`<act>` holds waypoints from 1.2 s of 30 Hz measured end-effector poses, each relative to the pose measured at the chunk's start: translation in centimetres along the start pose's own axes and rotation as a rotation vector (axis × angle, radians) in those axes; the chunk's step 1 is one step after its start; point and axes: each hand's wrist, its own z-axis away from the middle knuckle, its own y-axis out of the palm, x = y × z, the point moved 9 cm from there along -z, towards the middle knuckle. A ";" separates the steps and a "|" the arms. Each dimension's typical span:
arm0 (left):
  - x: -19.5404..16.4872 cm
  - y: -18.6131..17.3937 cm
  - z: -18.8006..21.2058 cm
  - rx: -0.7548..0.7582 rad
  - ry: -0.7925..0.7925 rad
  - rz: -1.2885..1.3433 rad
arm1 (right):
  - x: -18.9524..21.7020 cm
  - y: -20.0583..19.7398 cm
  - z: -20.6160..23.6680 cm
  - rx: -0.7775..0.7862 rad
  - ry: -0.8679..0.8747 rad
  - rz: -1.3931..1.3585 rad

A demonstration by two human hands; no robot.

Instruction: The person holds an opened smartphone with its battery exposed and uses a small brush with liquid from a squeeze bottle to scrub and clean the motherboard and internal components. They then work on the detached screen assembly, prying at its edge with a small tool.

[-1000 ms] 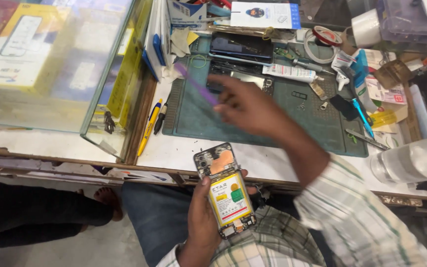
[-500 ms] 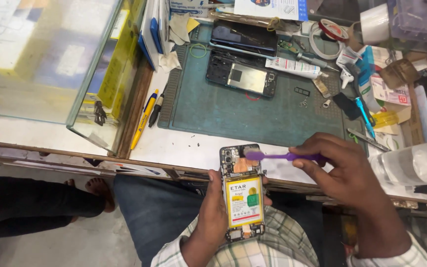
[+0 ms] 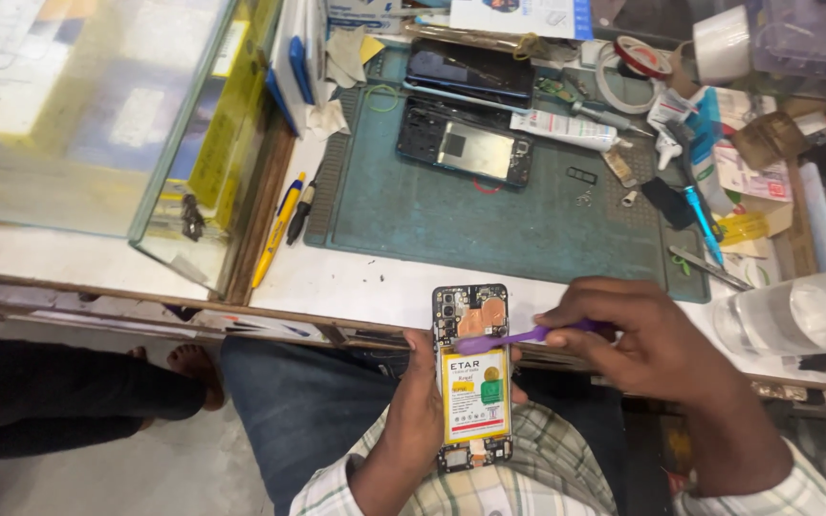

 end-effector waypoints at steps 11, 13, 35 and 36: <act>0.1 0.1 -0.6 -0.022 -0.007 -0.061 | -1.0 0.1 -0.2 0.013 0.027 0.048; 0.1 0.4 -0.7 -0.003 -0.012 -0.038 | -1.3 -0.3 -0.1 -0.022 0.047 0.024; 0.6 0.1 -2.1 -0.050 -0.007 0.094 | -5.2 -2.8 0.6 -0.018 0.186 -0.006; 0.8 0.1 -2.2 -0.054 -0.014 0.095 | -4.9 -2.6 0.6 -0.005 0.143 -0.014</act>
